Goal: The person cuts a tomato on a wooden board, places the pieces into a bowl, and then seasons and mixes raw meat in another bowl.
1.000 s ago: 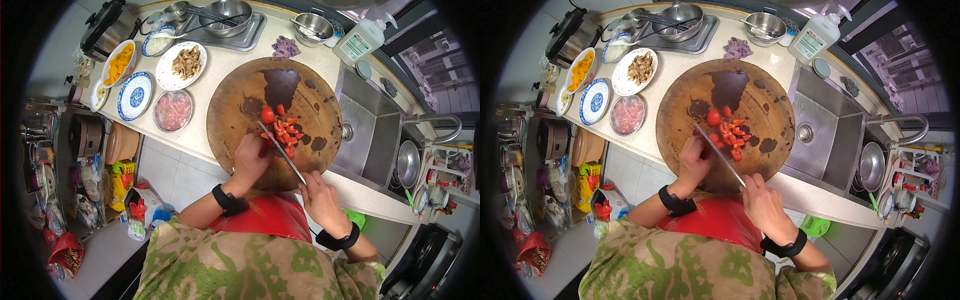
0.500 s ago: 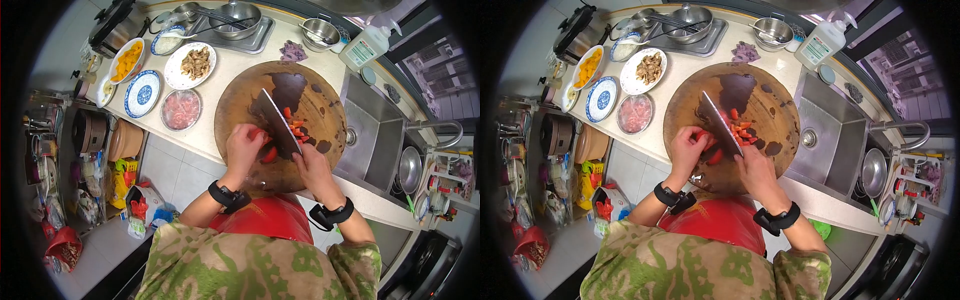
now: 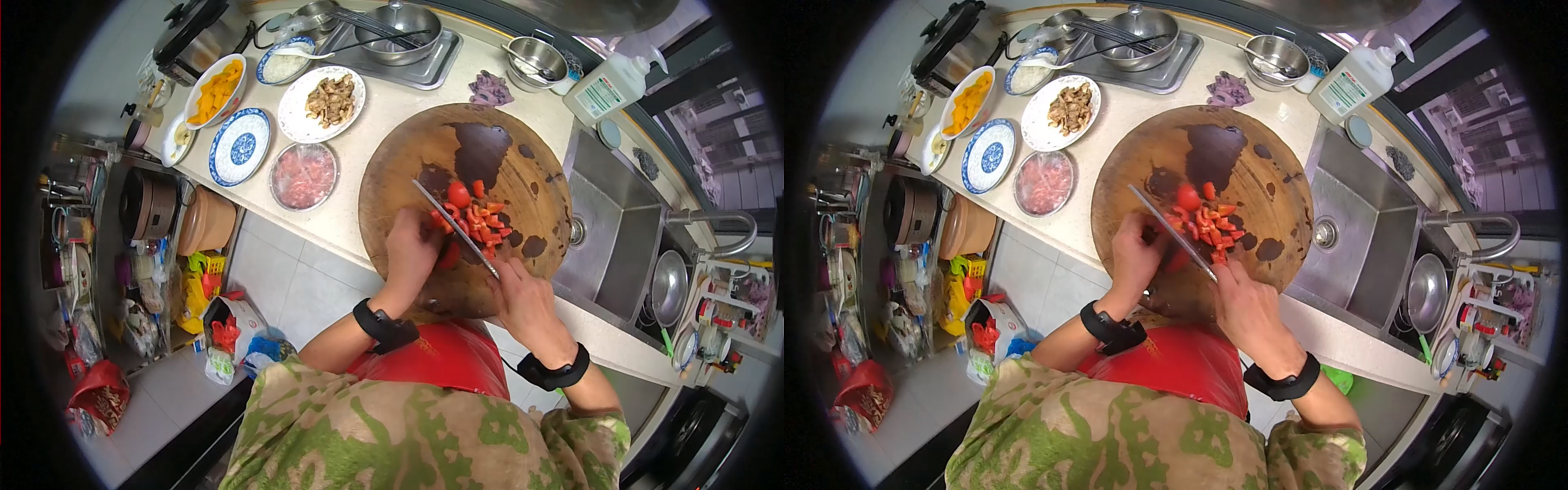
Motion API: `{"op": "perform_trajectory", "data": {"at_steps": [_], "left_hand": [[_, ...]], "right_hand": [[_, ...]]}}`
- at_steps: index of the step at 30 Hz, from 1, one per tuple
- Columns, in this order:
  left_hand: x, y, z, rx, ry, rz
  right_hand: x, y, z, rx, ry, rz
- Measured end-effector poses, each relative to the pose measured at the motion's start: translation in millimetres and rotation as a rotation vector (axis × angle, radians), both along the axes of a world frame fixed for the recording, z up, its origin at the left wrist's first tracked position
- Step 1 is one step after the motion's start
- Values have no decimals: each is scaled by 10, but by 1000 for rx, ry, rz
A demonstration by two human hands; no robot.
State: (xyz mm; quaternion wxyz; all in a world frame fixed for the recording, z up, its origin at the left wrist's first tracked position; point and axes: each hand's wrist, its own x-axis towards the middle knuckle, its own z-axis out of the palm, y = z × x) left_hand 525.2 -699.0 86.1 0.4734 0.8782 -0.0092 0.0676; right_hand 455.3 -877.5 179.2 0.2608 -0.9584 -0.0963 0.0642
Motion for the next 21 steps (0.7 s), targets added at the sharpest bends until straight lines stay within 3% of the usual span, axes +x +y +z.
{"op": "perform_trajectory", "data": {"at_steps": [6, 10, 15, 18, 19, 21], "left_hand": [[22, -14, 84, -94, -11, -36], [-35, -14, -2, -127, -16, 4], [-91, 21, 190, -144, -24, 51], [-103, -122, -174, -453, -69, 147], [-103, -132, -142, -335, -171, 196], [-89, -81, -164, -341, -218, 186]], "right_hand": [[169, 48, -50, -64, 47, 70], [317, 133, -244, -76, 34, -7], [180, -114, -261, 182, 55, -148], [107, -181, -292, 164, -42, -5], [118, -156, -204, 142, 6, -4], [186, -116, -255, 44, 53, 71]]}}
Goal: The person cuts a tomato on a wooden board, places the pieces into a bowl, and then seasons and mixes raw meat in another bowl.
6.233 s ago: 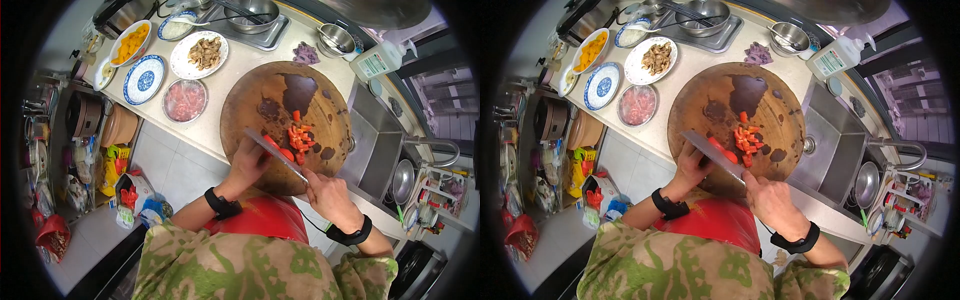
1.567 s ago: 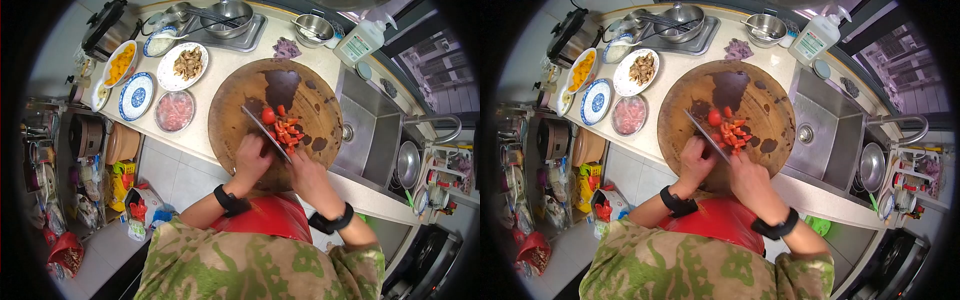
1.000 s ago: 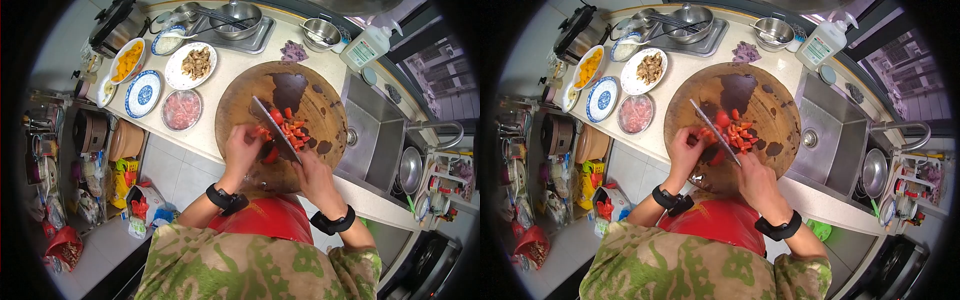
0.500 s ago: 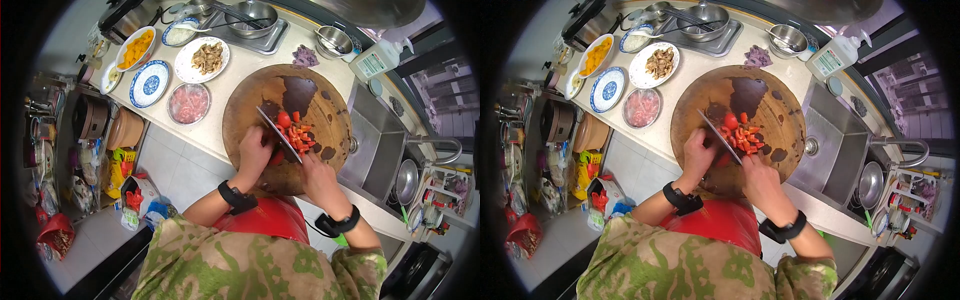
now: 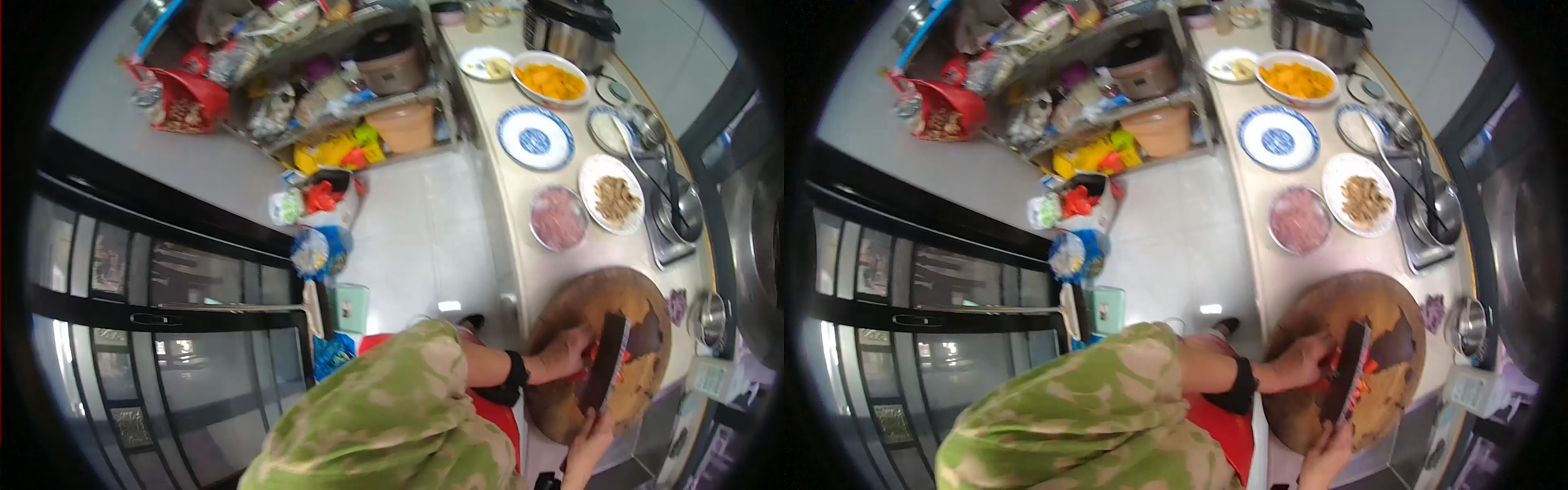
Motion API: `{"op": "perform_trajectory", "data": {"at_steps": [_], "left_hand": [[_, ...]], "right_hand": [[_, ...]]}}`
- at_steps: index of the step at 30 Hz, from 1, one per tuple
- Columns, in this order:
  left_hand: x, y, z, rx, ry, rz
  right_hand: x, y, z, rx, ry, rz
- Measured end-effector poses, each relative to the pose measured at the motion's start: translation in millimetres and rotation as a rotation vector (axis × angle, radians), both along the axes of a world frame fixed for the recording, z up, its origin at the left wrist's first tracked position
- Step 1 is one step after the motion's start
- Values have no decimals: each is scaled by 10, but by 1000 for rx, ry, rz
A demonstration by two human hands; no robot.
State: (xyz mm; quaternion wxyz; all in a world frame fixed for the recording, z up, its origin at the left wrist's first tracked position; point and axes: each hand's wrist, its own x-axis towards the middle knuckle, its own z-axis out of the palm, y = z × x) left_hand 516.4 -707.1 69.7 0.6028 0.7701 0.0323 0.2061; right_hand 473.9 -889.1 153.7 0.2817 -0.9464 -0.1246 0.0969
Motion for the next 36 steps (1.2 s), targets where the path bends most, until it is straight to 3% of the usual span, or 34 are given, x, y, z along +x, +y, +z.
{"op": "perform_trajectory", "data": {"at_steps": [3, 4, 5, 8, 12, 15, 18, 21, 30, 36], "left_hand": [[-49, -1, 8, -36, 207, -34], [-45, -32, -50, -51, 288, -79], [-51, -48, -9, -26, 242, -9], [-35, -11, 15, 33, 121, 19], [-37, 15, 79, 48, 118, 9], [-19, 21, 65, 7, 144, -29], [-25, 35, 11, 119, 71, -29], [-83, 27, 200, 45, 193, -6], [-14, -24, 95, 178, 84, -5], [-34, 31, 96, 97, 131, -63]], "right_hand": [[-46, -53, 74, -58, -27, 20], [-34, -60, 175, -106, 94, -13], [-17, -68, 241, -105, 25, 92], [61, 28, 297, -275, 28, 116], [223, 269, 123, -293, 35, 94], [182, 78, 8, -113, 81, -21], [98, 46, 133, -93, -34, -5], [26, 132, 313, -67, -42, 18], [81, -24, 182, -237, -6, 198], [106, 75, 86, -144, -9, 105]]}}
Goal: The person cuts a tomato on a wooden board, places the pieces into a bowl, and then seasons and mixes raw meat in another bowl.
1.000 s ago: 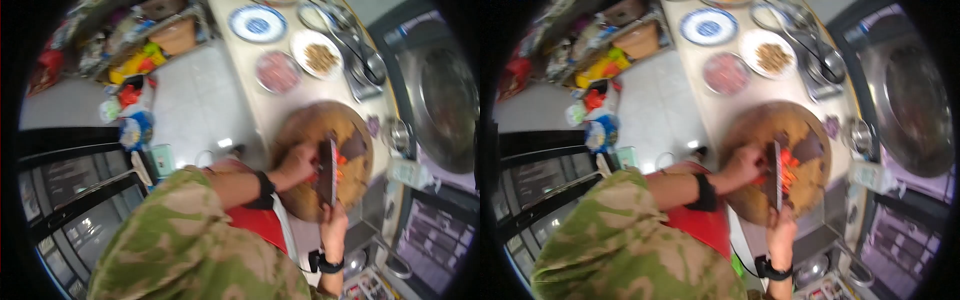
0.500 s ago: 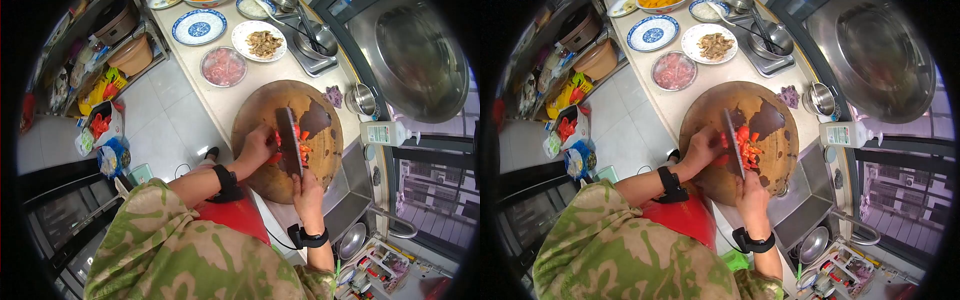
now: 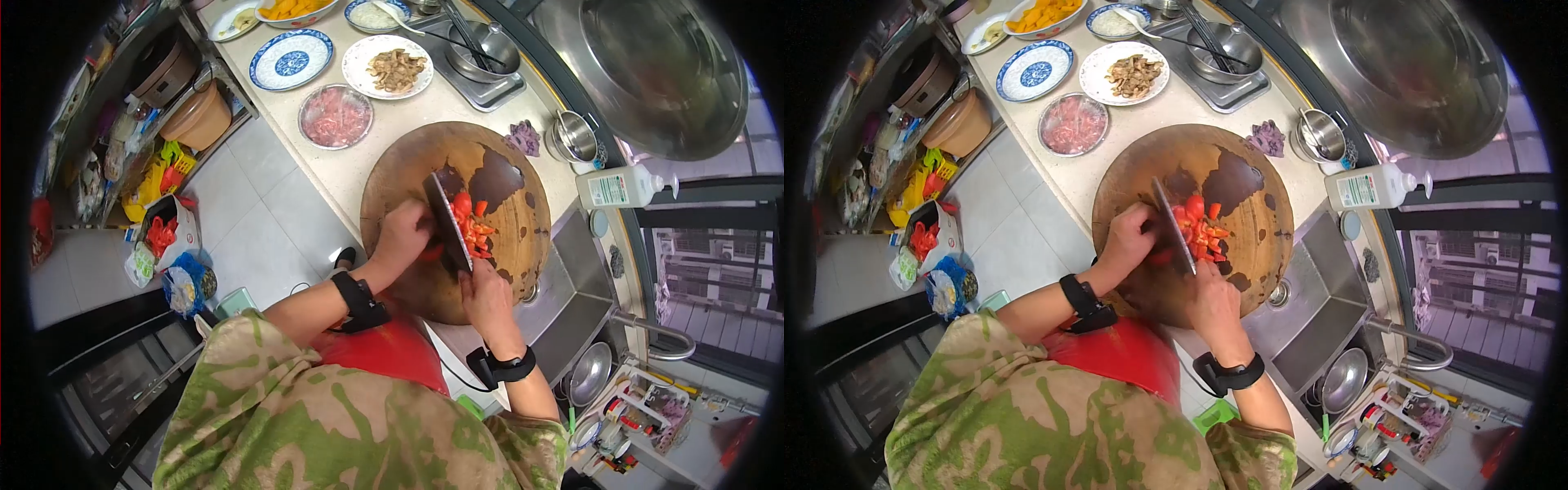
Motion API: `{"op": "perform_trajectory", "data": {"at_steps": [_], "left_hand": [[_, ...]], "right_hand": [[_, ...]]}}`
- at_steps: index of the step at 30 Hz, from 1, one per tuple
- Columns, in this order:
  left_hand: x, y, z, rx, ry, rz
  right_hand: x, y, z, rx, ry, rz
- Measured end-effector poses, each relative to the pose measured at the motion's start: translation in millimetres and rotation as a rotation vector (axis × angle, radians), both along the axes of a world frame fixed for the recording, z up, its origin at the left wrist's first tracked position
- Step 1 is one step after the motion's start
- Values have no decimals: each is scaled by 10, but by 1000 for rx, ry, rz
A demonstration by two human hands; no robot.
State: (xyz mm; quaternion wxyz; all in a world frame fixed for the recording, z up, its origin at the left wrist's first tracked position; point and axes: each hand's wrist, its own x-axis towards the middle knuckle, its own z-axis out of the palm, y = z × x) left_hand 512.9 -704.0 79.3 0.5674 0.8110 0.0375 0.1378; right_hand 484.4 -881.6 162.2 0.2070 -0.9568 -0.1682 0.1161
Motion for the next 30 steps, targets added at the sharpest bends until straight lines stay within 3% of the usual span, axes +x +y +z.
{"op": "perform_trajectory", "data": {"at_steps": [3, 5, 11, 18, 23, 26, 30], "left_hand": [[-203, 70, 227, 85, -54, -119], [-277, 81, 171, 213, -153, -199], [-342, 52, 46, 262, -194, -272], [-350, -8, 7, 267, -217, -228], [-353, 21, 84, 368, -219, -282], [-234, 45, 137, 393, -335, -183], [-232, 125, 120, 540, -350, -346]], "right_hand": [[-82, -142, -51, 208, -51, -62], [-146, -179, 19, 182, -38, -50], [-278, -183, 226, 85, 18, 45], [-53, -12, -30, -65, 75, 144], [-65, -54, -76, 73, 29, 83], [-43, -188, -78, 91, 13, 5], [-79, -160, -9, 128, -6, -25]]}}
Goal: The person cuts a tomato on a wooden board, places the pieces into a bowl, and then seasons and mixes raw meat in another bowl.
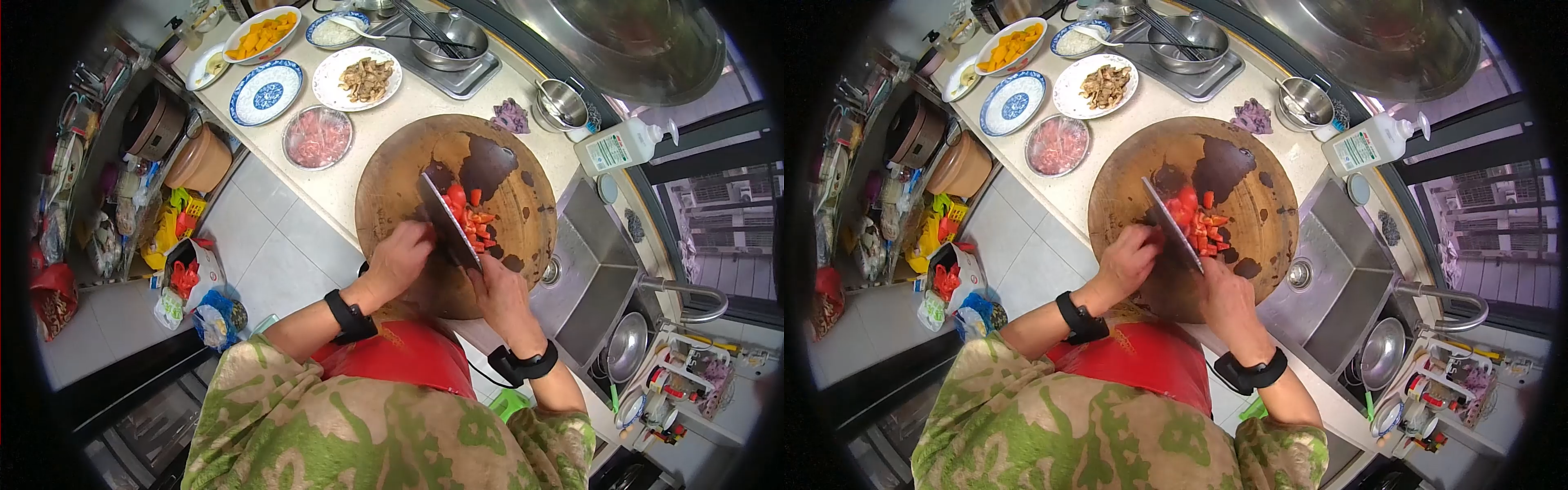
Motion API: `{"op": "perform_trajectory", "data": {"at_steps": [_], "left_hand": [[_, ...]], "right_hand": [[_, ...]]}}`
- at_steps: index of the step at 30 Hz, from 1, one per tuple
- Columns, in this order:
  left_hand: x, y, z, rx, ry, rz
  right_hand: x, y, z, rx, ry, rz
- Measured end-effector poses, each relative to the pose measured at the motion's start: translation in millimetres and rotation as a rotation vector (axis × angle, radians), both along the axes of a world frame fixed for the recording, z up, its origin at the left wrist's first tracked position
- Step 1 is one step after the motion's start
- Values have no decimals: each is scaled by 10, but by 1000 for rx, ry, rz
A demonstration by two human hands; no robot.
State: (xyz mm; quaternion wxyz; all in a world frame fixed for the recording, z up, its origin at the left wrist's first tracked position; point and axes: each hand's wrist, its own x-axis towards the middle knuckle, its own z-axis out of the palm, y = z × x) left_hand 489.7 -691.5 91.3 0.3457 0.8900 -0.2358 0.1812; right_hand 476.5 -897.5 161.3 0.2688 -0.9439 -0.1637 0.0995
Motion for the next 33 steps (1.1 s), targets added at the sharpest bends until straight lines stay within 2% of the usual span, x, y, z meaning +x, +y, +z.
{"op": "perform_trajectory", "data": {"at_steps": [6, 12, 18, 19, 26, 33], "left_hand": [[-44, 13, -179, -183, 44, 99], [-14, 5, -92, -193, 49, 74], [-8, 32, -122, -205, 50, 49], [-16, 45, -140, -206, 71, 45], [-48, 42, -161, -202, 118, 80], [-52, 30, -170, -132, 88, 88]], "right_hand": [[-121, 117, 167, -12, -91, 41], [-130, 138, 112, -154, -106, 138], [45, 259, -192, -133, -155, 119], [47, 215, -143, -49, -153, 100], [-238, 176, 165, -118, -96, 125], [-57, 256, -47, -145, -72, 141]]}}
